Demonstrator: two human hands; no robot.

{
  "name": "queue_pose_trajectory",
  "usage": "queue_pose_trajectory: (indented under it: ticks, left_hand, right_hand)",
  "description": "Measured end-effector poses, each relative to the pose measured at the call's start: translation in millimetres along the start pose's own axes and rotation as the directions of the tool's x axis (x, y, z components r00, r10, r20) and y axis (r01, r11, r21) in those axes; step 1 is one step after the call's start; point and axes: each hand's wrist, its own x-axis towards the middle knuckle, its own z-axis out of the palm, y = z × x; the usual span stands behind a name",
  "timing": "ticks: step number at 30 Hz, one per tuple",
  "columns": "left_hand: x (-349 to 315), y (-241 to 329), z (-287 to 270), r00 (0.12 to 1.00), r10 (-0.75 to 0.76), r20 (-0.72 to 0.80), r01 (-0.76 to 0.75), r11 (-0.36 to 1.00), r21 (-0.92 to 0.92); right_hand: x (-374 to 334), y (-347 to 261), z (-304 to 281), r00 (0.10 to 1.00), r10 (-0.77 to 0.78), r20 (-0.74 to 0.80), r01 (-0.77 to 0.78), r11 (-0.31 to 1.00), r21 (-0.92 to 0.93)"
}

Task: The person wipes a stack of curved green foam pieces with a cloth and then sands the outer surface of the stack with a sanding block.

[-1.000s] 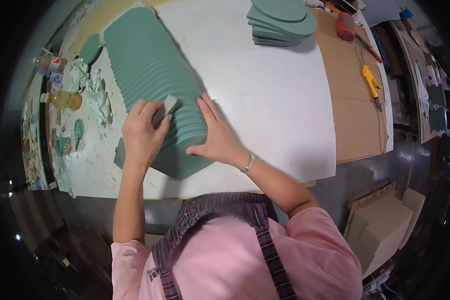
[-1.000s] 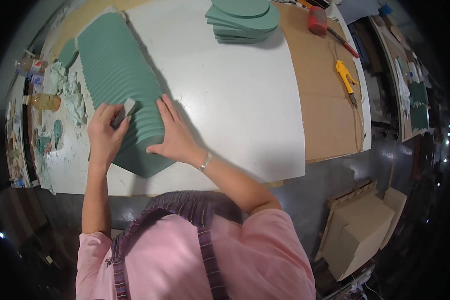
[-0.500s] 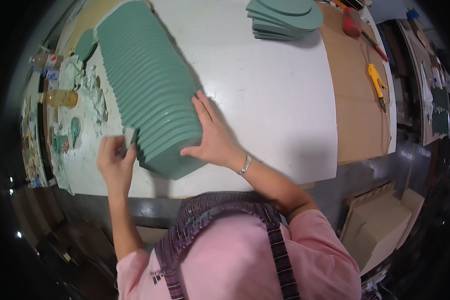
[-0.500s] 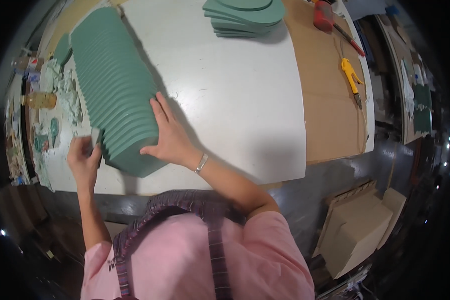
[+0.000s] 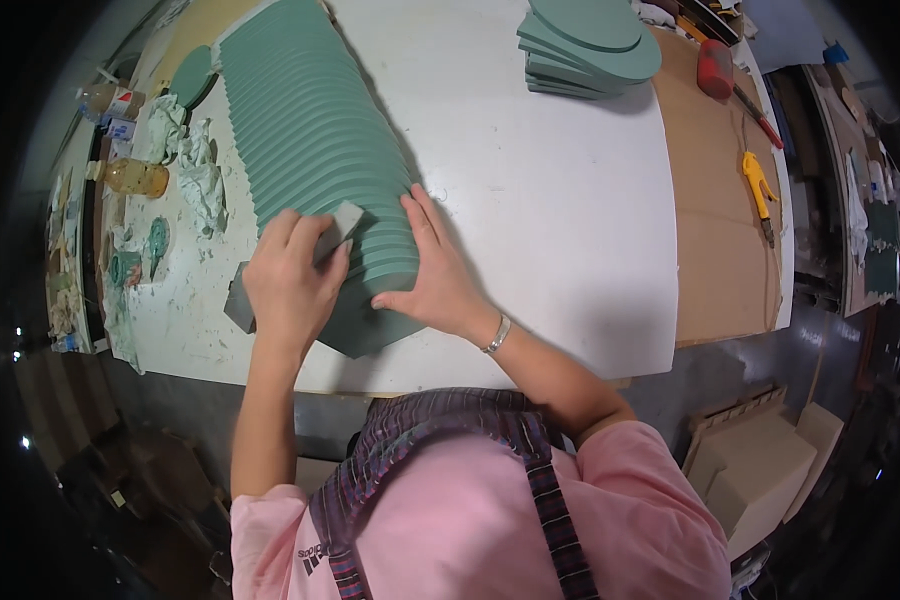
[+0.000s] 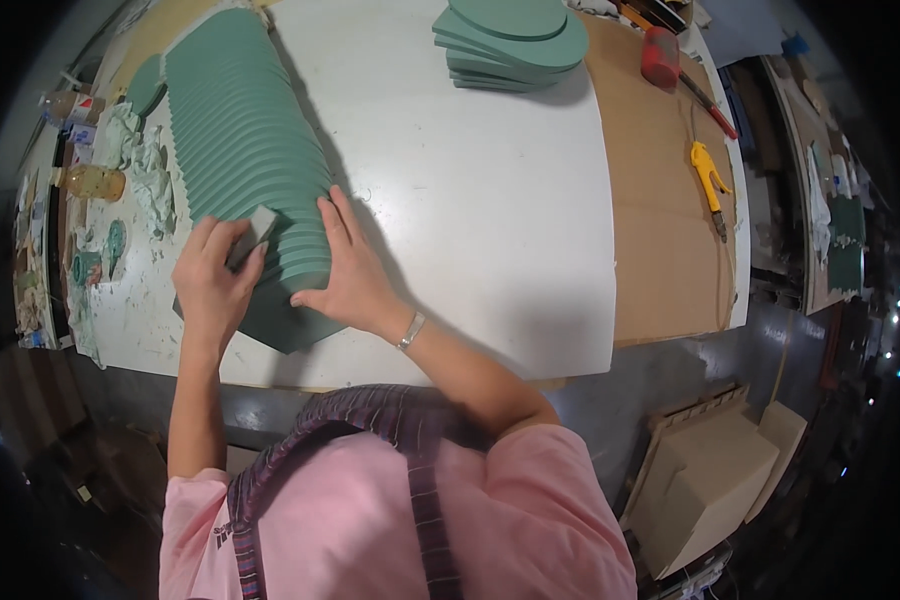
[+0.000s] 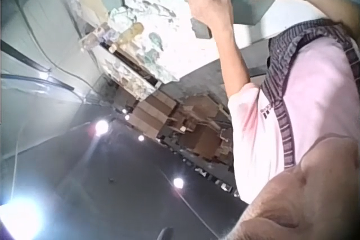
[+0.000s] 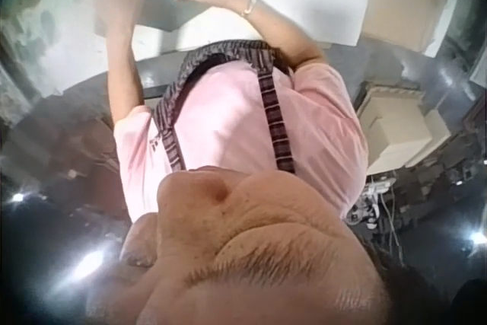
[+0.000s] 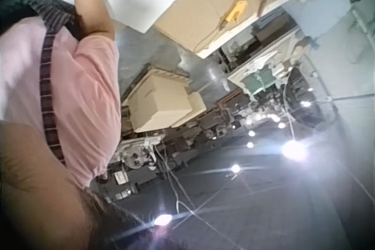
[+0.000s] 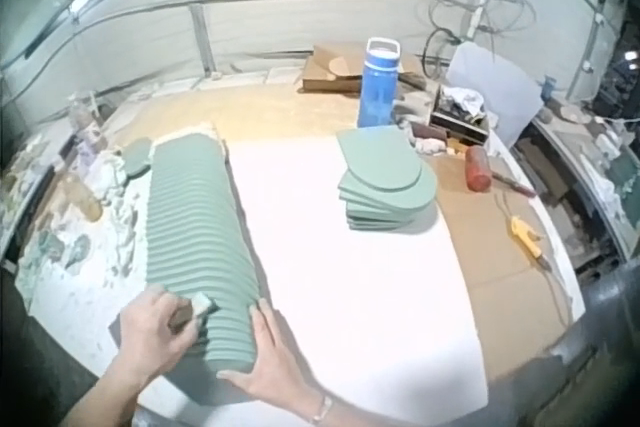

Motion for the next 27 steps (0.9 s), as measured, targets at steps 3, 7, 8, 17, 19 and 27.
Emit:
queue_pose_trajectory:
  ticks: [3, 7, 8, 17, 19, 27]
  left_hand:
    - [-4.3, -57.1, 3.6, 0.977, -0.205, -0.051, 0.207, 0.977, 0.046]
    - [-4.7, -29.7, -11.7, 0.984, -0.170, -0.052, 0.164, 0.981, -0.107]
    - [-7.0, -15.4, -11.0, 0.998, -0.059, -0.001, 0.058, 0.989, -0.136]
    - [-24.0, -15.0, -9.6, 0.989, -0.144, -0.028, 0.139, 0.979, -0.147]
    - [-24.1, -5.1, -5.7, 0.997, -0.076, 0.032, 0.077, 0.997, -0.023]
    - [-34.1, -8.7, -16.0, 0.992, -0.129, 0.014, 0.129, 0.985, -0.115]
  right_hand:
    - [-2.4, -2.7, -3.9, 1.000, 0.005, -0.002, -0.005, 1.000, 0.028]
    - [-1.6, -3.4, 0.5, 0.999, 0.031, 0.011, -0.031, 0.999, 0.026]
    - [-2.7, -1.8, 1.3, 1.000, 0.022, -0.003, -0.022, 0.999, 0.027]
    - [-2.2, -0.2, 0.7, 1.000, -0.002, -0.012, 0.003, 1.000, 0.029]
    - [-2.3, -0.2, 0.0, 1.000, -0.002, -0.007, 0.002, 1.000, 0.019]
    - [-2.3, -2.0, -0.4, 1.000, 0.022, 0.012, -0.022, 0.999, 0.030]
